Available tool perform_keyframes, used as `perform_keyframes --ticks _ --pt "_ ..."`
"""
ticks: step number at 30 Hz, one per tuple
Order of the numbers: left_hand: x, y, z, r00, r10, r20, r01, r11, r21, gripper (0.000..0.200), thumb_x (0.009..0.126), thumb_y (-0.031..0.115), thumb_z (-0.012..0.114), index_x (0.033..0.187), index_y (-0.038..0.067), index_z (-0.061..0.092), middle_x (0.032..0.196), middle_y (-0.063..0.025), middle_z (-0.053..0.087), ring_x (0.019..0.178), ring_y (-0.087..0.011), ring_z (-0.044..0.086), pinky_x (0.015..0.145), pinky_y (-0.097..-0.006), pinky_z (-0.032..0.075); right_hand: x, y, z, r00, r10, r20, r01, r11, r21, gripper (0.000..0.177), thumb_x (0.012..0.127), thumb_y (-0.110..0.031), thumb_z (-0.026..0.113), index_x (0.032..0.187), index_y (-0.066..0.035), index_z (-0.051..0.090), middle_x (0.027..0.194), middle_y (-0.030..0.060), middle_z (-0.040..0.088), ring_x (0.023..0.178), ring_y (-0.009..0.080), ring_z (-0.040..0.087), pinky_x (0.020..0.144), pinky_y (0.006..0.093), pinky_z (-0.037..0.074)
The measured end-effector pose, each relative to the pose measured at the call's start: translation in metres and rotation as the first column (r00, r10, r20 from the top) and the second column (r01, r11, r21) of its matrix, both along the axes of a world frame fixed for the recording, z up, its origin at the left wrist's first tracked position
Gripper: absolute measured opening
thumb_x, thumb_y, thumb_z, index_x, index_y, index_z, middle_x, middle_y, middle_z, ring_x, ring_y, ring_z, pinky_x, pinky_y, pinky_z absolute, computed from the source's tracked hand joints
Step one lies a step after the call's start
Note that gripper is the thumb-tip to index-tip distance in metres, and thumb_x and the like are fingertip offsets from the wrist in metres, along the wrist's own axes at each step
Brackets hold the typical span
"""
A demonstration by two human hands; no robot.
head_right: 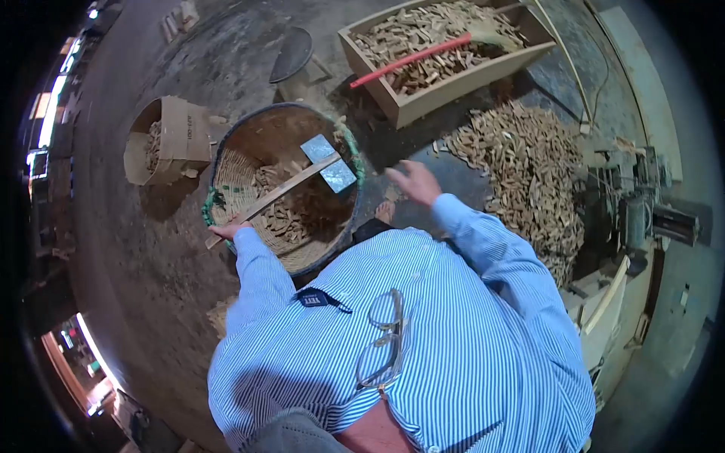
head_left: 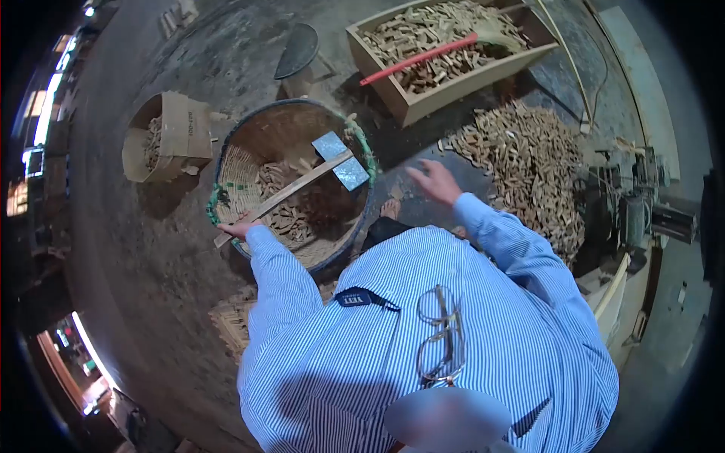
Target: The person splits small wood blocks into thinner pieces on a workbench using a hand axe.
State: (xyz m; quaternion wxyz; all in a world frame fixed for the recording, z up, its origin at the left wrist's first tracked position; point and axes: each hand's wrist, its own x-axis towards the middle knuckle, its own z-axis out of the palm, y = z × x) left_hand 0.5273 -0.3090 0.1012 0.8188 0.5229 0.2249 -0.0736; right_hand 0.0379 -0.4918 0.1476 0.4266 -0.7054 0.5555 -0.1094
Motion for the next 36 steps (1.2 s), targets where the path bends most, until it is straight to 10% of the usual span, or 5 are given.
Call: perform_keyframes --ticks 11,16,19,26,36 --pt "0.118 -0.042 0.010 0.932 -0.335 -0.135 0.323 0.940 -0.107 0.066 0.081 0.062 0.069 0.104 0.006 0.042 0.071 -0.0047 0.040 0.061 -0.0209 0.048 0.052 -0.0365 0.041 -0.287 0.150 -0.040 0.684 -0.493 -0.537 0.640 0.760 0.117 0.073 0.089 -0.060 0.055 0.119 0.007 0.063 0.114 0.0276 0.067 0.109 0.0401 0.063 0.095 0.0448 0.047" --pt "0.126 -0.094 -0.037 0.825 -0.541 -0.164 0.562 0.755 0.337 0.075 0.081 0.072 0.057 0.098 0.000 0.050 0.073 -0.0115 0.051 0.061 -0.0298 0.052 0.063 -0.0463 0.046 -0.277 0.200 -0.054 0.632 -0.508 -0.585 0.723 0.658 0.210 0.074 0.088 -0.065 0.053 0.123 0.000 0.064 0.119 0.0248 0.066 0.113 0.0392 0.062 0.096 0.0448 0.048" --pt "0.057 -0.160 0.035 0.625 -0.754 -0.201 0.730 0.475 0.491 0.088 0.078 0.073 0.060 0.127 0.000 0.046 0.083 -0.0134 0.054 0.062 -0.0284 0.054 0.063 -0.0477 0.048 -0.263 0.211 -0.050 0.651 -0.555 -0.519 0.711 0.685 0.159 0.071 0.088 -0.062 0.057 0.121 0.001 0.065 0.117 0.0283 0.065 0.113 0.0420 0.061 0.097 0.0458 0.048" --pt "-0.096 -0.272 0.180 0.213 -0.968 -0.134 0.868 0.124 0.481 0.048 0.085 0.053 0.072 0.079 0.013 0.047 0.060 -0.0012 0.041 0.049 -0.0160 0.044 0.046 -0.0335 0.042 -0.284 0.247 -0.074 0.493 -0.783 -0.380 0.869 0.460 0.181 0.071 0.090 -0.061 0.055 0.123 0.001 0.063 0.119 0.0238 0.066 0.113 0.0388 0.061 0.096 0.0424 0.048" --pt "-0.410 -0.341 0.269 -0.560 -0.807 0.186 0.728 -0.373 0.576 0.028 0.097 0.033 0.062 0.084 0.011 0.050 0.064 0.0002 0.050 0.052 -0.0108 0.046 0.051 -0.0266 0.041 -0.329 0.258 -0.122 -0.192 -0.974 0.117 0.795 -0.084 0.600 0.058 0.092 -0.056 0.059 0.108 -0.001 0.065 0.088 0.0092 0.065 0.071 0.0199 0.063 0.061 0.0340 0.053"
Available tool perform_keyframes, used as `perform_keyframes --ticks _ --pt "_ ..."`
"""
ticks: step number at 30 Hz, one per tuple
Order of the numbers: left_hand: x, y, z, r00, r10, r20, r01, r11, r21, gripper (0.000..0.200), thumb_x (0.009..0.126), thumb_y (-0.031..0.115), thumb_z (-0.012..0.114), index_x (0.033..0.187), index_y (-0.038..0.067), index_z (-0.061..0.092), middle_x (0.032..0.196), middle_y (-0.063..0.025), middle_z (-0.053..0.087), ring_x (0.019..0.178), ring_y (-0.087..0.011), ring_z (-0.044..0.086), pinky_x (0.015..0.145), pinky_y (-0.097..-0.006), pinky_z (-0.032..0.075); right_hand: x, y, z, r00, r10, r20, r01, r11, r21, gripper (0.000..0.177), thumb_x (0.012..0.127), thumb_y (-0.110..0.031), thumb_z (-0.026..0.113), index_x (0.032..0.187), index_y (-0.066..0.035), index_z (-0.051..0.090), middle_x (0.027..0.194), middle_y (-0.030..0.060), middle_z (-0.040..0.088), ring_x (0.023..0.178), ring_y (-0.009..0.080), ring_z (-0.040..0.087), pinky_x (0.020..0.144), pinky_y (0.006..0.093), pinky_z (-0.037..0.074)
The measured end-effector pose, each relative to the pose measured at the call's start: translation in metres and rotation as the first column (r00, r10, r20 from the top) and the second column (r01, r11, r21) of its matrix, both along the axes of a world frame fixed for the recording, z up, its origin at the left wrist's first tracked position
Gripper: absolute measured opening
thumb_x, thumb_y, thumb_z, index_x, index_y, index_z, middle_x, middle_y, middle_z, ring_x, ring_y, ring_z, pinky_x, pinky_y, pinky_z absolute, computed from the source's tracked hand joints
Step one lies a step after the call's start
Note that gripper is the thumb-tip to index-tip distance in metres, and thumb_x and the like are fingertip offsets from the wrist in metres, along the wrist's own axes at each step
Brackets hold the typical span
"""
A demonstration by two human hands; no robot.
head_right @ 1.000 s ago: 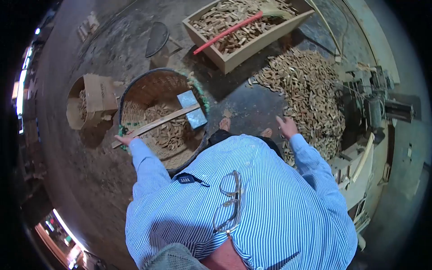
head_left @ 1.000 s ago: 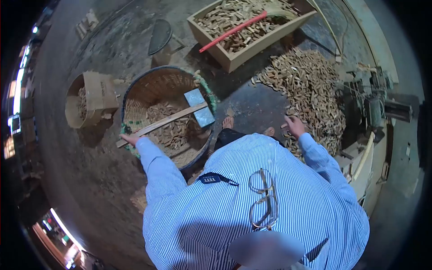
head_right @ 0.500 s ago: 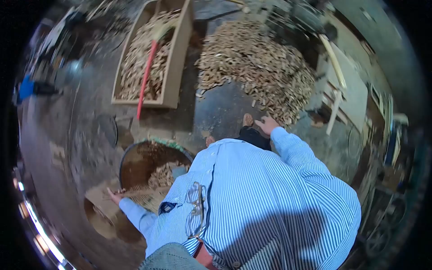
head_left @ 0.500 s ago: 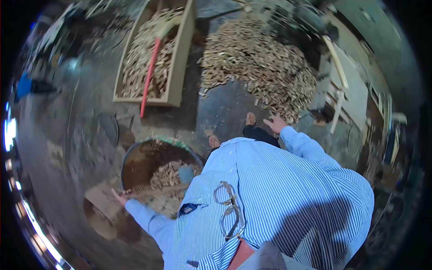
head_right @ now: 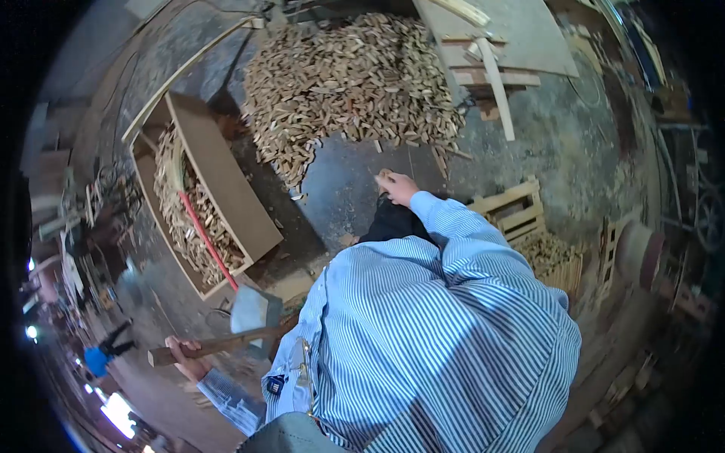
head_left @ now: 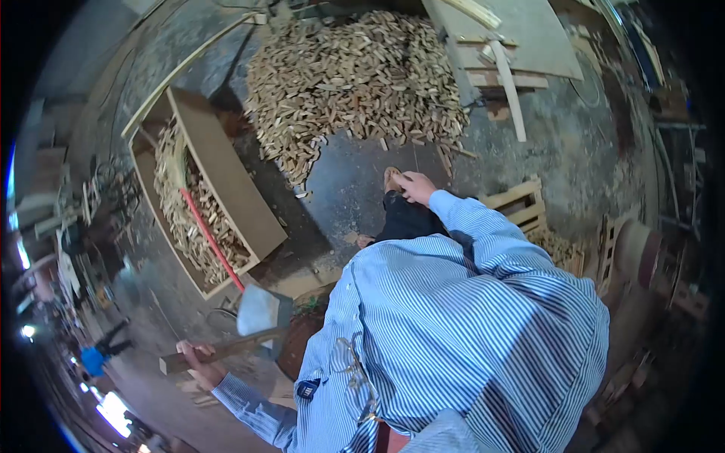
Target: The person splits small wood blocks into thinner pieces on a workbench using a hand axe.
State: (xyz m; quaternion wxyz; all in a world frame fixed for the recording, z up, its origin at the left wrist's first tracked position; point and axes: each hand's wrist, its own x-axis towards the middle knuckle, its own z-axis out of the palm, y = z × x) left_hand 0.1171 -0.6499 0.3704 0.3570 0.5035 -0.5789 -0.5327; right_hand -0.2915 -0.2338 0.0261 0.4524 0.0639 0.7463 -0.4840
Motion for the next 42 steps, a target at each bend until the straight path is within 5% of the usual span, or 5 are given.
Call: perform_keyframes --ticks 18,19,21,32,42 --pt "-0.490 0.111 -0.214 -0.047 -0.978 -0.202 0.998 -0.054 0.032 0.027 0.071 0.013 0.080 0.078 0.004 0.056 0.071 -0.0031 0.061 0.067 -0.0129 0.060 0.061 -0.0314 0.050 -0.094 -0.151 -0.043 0.429 -0.408 0.806 0.562 0.819 0.115 0.083 0.086 -0.066 0.062 0.134 0.001 0.050 0.107 0.0200 0.062 0.093 0.0310 0.065 0.082 0.0403 0.058" --pt "-0.494 0.120 -0.248 -0.119 -0.979 -0.166 0.993 -0.113 -0.044 0.029 0.070 0.016 0.081 0.078 0.003 0.057 0.069 -0.0059 0.061 0.067 -0.0153 0.063 0.061 -0.0324 0.051 -0.097 -0.139 -0.054 0.840 -0.106 0.532 0.360 0.843 -0.400 0.081 0.085 -0.063 0.064 0.133 0.001 0.051 0.110 0.0201 0.062 0.096 0.0309 0.065 0.086 0.0415 0.057" --pt "-0.511 0.135 -0.261 -0.298 -0.945 -0.134 0.953 -0.303 0.016 0.027 0.070 0.014 0.080 0.082 0.005 0.058 0.077 -0.0056 0.061 0.069 -0.0177 0.059 0.065 -0.0330 0.048 -0.094 -0.123 -0.089 0.696 -0.205 0.688 0.613 0.670 -0.420 0.063 0.089 -0.049 0.062 0.125 0.002 0.055 0.110 0.0172 0.065 0.098 0.0275 0.065 0.091 0.0418 0.054" --pt "-0.497 0.245 -0.500 0.269 -0.946 -0.178 0.937 0.214 0.277 0.025 0.076 0.001 0.078 0.078 0.006 0.053 0.077 -0.0032 0.057 0.071 -0.0136 0.056 0.068 -0.0290 0.049 -0.023 -0.008 -0.417 -0.074 -0.032 0.997 0.851 0.519 0.080 0.030 0.089 -0.031 0.050 0.070 -0.009 0.056 0.061 0.0047 0.055 0.055 0.0204 0.052 0.056 0.0381 0.046" --pt "-0.589 0.240 -0.656 0.210 -0.964 -0.164 0.932 0.147 0.331 0.025 0.073 0.005 0.077 0.079 0.005 0.052 0.073 -0.0056 0.055 0.066 -0.0166 0.057 0.061 -0.0322 0.048 -0.125 0.014 -0.582 0.222 -0.132 0.966 0.714 0.697 -0.069 0.029 0.093 -0.029 0.052 0.075 -0.006 0.055 0.067 0.0094 0.057 0.059 0.0202 0.054 0.061 0.0381 0.048"
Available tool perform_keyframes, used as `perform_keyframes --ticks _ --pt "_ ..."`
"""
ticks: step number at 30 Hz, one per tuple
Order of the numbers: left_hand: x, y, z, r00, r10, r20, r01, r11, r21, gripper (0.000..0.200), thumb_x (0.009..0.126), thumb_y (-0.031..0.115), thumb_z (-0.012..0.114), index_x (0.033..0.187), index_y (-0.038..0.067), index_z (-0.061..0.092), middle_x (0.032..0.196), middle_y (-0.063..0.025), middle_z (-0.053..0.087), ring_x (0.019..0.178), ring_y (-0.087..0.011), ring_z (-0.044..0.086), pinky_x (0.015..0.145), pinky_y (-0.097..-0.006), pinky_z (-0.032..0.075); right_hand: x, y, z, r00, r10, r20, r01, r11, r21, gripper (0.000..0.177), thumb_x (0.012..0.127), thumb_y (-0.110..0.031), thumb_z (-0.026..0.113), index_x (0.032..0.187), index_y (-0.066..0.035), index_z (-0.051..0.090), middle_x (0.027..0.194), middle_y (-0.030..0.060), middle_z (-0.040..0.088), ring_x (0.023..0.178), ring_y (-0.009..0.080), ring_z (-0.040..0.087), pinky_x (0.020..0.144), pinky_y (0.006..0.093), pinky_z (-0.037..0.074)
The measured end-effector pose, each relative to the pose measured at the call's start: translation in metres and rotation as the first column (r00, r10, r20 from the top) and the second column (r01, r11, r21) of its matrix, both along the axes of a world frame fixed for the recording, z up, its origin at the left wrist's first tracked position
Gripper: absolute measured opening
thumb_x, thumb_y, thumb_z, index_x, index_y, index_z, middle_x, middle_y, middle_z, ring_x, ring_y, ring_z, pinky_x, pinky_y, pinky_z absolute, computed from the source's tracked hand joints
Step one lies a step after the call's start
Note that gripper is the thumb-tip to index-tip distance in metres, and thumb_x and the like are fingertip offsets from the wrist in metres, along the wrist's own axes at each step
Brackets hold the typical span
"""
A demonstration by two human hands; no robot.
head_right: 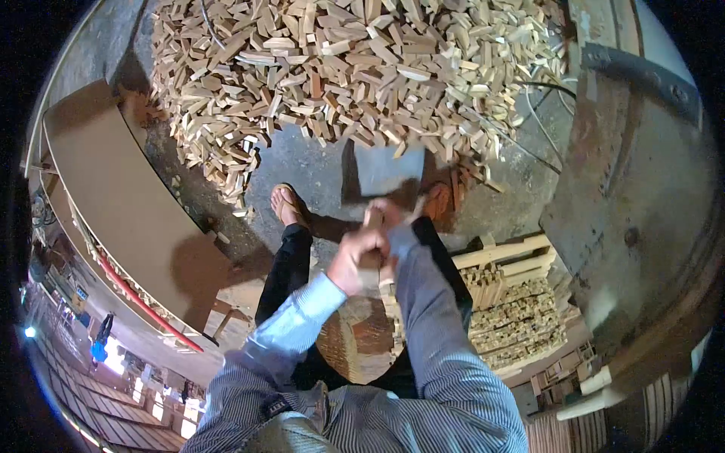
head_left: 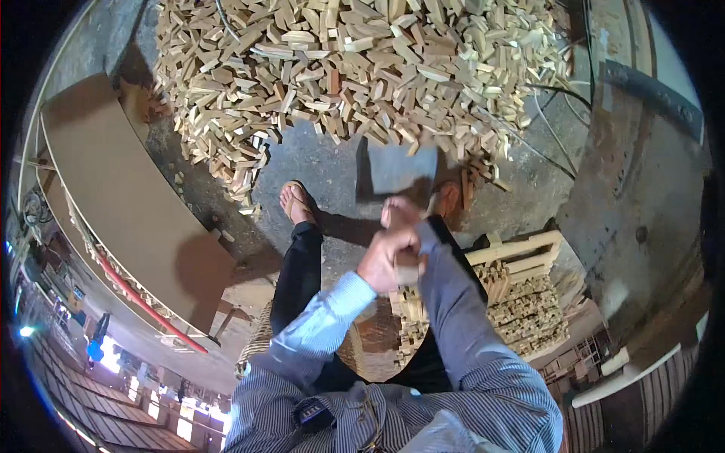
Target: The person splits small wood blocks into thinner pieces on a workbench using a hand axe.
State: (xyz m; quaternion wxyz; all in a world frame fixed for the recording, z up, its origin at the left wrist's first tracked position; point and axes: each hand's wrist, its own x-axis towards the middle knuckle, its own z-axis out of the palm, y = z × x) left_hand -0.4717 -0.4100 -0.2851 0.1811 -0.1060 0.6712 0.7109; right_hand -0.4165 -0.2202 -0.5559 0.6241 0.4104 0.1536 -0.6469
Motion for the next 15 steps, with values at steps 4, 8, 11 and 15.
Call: perform_keyframes --ticks 4,8,11,15 --pt "-0.152 -0.055 -0.009 0.978 0.186 -0.094 -0.190 0.981 -0.040 0.025 0.069 0.003 0.075 0.079 0.006 0.053 0.076 -0.0058 0.056 0.069 -0.0161 0.056 0.065 -0.0315 0.048 -0.163 -0.041 -0.024 0.967 0.010 -0.254 0.000 0.999 0.040 0.028 0.092 -0.029 0.057 0.077 -0.005 0.057 0.067 0.0092 0.059 0.059 0.0197 0.056 0.059 0.0356 0.049" --pt "-0.090 -0.037 -0.026 0.983 0.050 -0.179 -0.056 0.998 -0.029 0.026 0.069 0.002 0.077 0.079 0.009 0.054 0.078 -0.0023 0.058 0.071 -0.0175 0.057 0.070 -0.0330 0.050 -0.169 -0.058 -0.042 0.975 0.005 -0.223 0.017 0.996 0.093 0.027 0.091 -0.028 0.062 0.079 -0.004 0.058 0.068 0.0091 0.060 0.059 0.0192 0.058 0.058 0.0331 0.049" --pt "0.004 -0.016 -0.047 0.948 -0.083 -0.308 0.052 0.993 -0.108 0.024 0.071 0.005 0.076 0.079 0.009 0.054 0.082 -0.0036 0.060 0.084 -0.0211 0.063 0.093 -0.0444 0.049 -0.133 -0.054 -0.045 0.983 0.081 -0.164 -0.045 0.976 0.215 0.027 0.090 -0.028 0.065 0.081 -0.003 0.060 0.068 0.0090 0.060 0.059 0.0188 0.059 0.057 0.0313 0.050" --pt "0.078 0.006 -0.060 0.919 -0.226 -0.324 0.206 0.974 -0.095 0.020 0.072 0.011 0.070 0.087 0.009 0.056 0.090 -0.0073 0.059 0.097 -0.0269 0.063 0.113 -0.0545 0.036 -0.108 -0.059 -0.007 0.955 0.109 -0.276 0.039 0.875 0.482 0.025 0.090 -0.026 0.068 0.082 -0.004 0.058 0.067 0.0062 0.058 0.055 0.0178 0.058 0.054 0.0302 0.049"
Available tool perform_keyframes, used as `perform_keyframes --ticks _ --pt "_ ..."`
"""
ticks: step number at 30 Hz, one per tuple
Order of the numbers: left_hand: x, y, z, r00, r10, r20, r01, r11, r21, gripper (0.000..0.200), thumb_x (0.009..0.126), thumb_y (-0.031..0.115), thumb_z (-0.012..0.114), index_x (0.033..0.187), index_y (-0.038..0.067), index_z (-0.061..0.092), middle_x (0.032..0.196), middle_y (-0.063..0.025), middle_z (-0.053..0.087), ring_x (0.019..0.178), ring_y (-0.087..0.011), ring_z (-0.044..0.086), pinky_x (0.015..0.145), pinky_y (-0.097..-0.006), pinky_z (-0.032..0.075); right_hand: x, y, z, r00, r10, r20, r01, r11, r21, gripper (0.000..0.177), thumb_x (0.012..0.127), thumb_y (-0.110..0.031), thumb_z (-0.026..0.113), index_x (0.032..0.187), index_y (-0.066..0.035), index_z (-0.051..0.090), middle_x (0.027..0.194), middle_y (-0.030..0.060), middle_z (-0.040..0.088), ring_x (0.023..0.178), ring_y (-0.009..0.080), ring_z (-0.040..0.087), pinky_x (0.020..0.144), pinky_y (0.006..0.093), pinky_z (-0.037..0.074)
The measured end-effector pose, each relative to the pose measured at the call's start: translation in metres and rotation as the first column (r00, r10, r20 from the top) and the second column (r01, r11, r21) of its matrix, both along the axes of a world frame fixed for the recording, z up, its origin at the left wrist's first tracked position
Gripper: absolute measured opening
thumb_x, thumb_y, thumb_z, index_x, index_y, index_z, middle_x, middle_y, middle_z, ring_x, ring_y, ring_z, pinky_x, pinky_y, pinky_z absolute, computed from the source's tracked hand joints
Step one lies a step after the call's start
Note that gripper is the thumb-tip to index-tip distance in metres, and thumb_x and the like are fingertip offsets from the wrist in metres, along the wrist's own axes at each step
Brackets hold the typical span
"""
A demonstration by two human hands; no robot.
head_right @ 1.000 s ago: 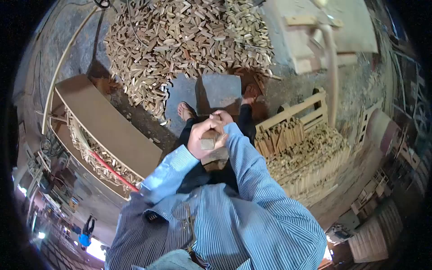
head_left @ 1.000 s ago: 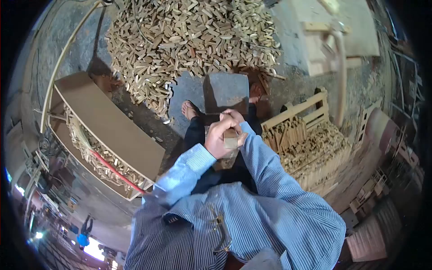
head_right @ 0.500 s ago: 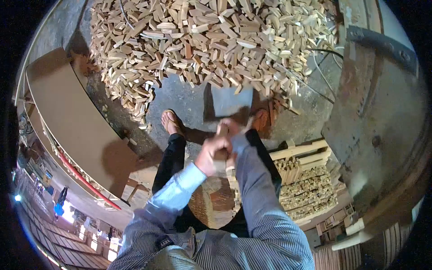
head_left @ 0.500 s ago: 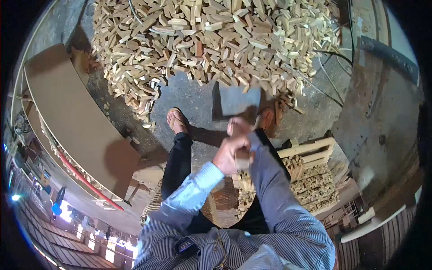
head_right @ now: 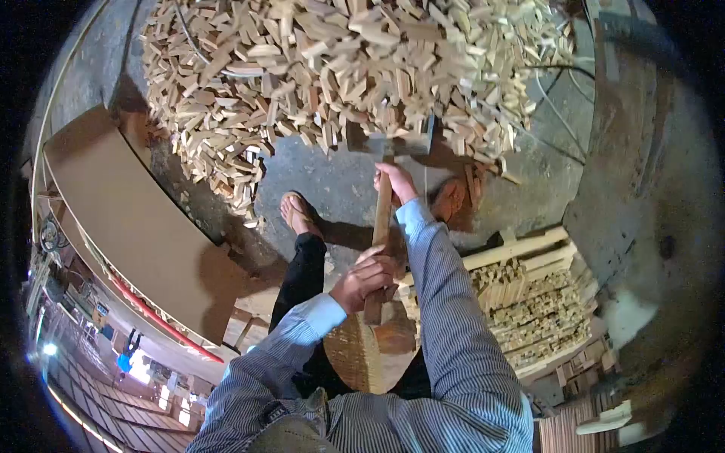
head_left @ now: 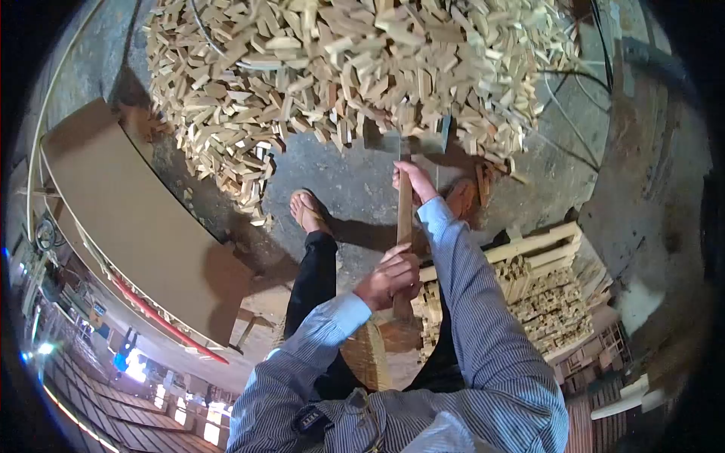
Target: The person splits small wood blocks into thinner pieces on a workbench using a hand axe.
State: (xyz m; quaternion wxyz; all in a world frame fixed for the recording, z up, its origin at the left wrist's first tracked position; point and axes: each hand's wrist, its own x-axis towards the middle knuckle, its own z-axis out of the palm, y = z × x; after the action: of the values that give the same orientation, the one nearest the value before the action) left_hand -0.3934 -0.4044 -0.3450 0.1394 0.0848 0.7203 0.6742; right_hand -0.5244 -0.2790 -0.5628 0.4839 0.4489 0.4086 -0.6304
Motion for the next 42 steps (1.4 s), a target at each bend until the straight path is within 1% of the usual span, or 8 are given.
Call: perform_keyframes --ticks 4,9,11,24,30,33,34,42 --pt "0.041 0.017 -0.019 0.935 -0.336 -0.115 0.307 0.928 -0.212 0.026 0.068 0.011 0.068 0.091 0.010 0.057 0.109 -0.0093 0.059 0.122 -0.0287 0.053 0.118 -0.0541 0.028 0.035 0.018 -0.012 0.996 -0.002 -0.091 -0.004 0.998 -0.069 0.025 0.092 -0.029 0.068 0.087 -0.007 0.058 0.074 0.0044 0.060 0.059 0.0129 0.057 0.055 0.0283 0.049" --pt "0.064 0.048 -0.006 0.923 -0.375 -0.089 0.339 0.899 -0.277 0.026 0.073 0.012 0.065 0.097 0.008 0.059 0.112 -0.0102 0.059 0.124 -0.0298 0.051 0.119 -0.0565 0.025 0.062 0.035 -0.006 0.996 0.006 -0.094 -0.009 1.000 -0.029 0.019 0.093 -0.026 0.067 0.093 -0.010 0.057 0.076 0.0017 0.058 0.058 0.0124 0.054 0.052 0.0277 0.045" --pt "0.067 0.059 0.005 0.937 -0.315 -0.151 0.265 0.923 -0.279 0.032 0.073 0.012 0.065 0.104 0.008 0.060 0.111 -0.0108 0.058 0.125 -0.0290 0.050 0.119 -0.0570 0.024 0.069 0.040 -0.006 0.999 0.022 -0.025 -0.027 0.972 -0.233 0.017 0.093 -0.023 0.066 0.095 -0.010 0.056 0.076 0.0010 0.057 0.060 0.0123 0.055 0.053 0.0273 0.045" --pt "0.090 0.013 0.232 0.859 -0.478 -0.184 0.392 0.845 -0.364 0.033 0.075 0.013 0.066 0.107 0.004 0.065 0.112 -0.0117 0.060 0.121 -0.0290 0.052 0.118 -0.0571 0.026 0.081 -0.009 0.235 0.980 0.018 -0.197 -0.050 0.987 -0.156 0.018 0.091 -0.020 0.069 0.100 -0.009 0.056 0.080 0.0016 0.060 0.066 0.0136 0.058 0.057 0.0286 0.048" --pt "0.061 0.010 0.334 0.938 -0.270 -0.219 0.226 0.952 -0.204 0.024 0.076 0.010 0.068 0.098 0.005 0.060 0.104 -0.0112 0.055 0.114 -0.0290 0.055 0.117 -0.0579 0.027 0.039 -0.023 0.331 0.951 0.205 -0.233 -0.243 0.959 -0.145 0.016 0.091 -0.020 0.067 0.087 -0.006 0.061 0.075 0.0044 0.061 0.059 0.0149 0.059 0.055 0.0290 0.051" --pt "0.058 0.024 0.375 0.929 -0.083 -0.361 -0.010 0.968 -0.250 0.029 0.073 0.009 0.072 0.098 0.005 0.058 0.104 -0.0110 0.055 0.115 -0.0300 0.055 0.115 -0.0588 0.029 0.018 -0.029 0.353 0.893 0.352 -0.279 -0.395 0.911 -0.116 0.017 0.092 -0.020 0.066 0.085 -0.005 0.060 0.075 0.0058 0.061 0.059 0.0157 0.060 0.053 0.0298 0.051" --pt "0.055 0.028 0.392 0.935 -0.090 -0.343 -0.021 0.951 -0.308 0.031 0.075 0.010 0.075 0.099 0.005 0.058 0.105 -0.0112 0.056 0.116 -0.0300 0.055 0.115 -0.0589 0.030 0.012 -0.032 0.335 0.877 0.407 -0.257 -0.449 0.884 -0.133 0.019 0.093 -0.020 0.064 0.084 -0.004 0.060 0.072 0.0069 0.061 0.058 0.0168 0.060 0.053 0.0307 0.051" --pt "0.087 0.051 0.505 0.765 0.439 -0.471 -0.584 0.780 -0.223 0.021 0.081 0.010 0.078 0.085 0.007 0.058 0.089 -0.0070 0.059 0.098 -0.0251 0.062 0.111 -0.0545 0.038 0.024 -0.093 0.472 0.647 0.660 -0.381 -0.734 0.675 -0.076 0.018 0.090 -0.020 0.065 0.083 -0.004 0.062 0.068 0.0092 0.064 0.057 0.0208 0.062 0.056 0.0335 0.052"
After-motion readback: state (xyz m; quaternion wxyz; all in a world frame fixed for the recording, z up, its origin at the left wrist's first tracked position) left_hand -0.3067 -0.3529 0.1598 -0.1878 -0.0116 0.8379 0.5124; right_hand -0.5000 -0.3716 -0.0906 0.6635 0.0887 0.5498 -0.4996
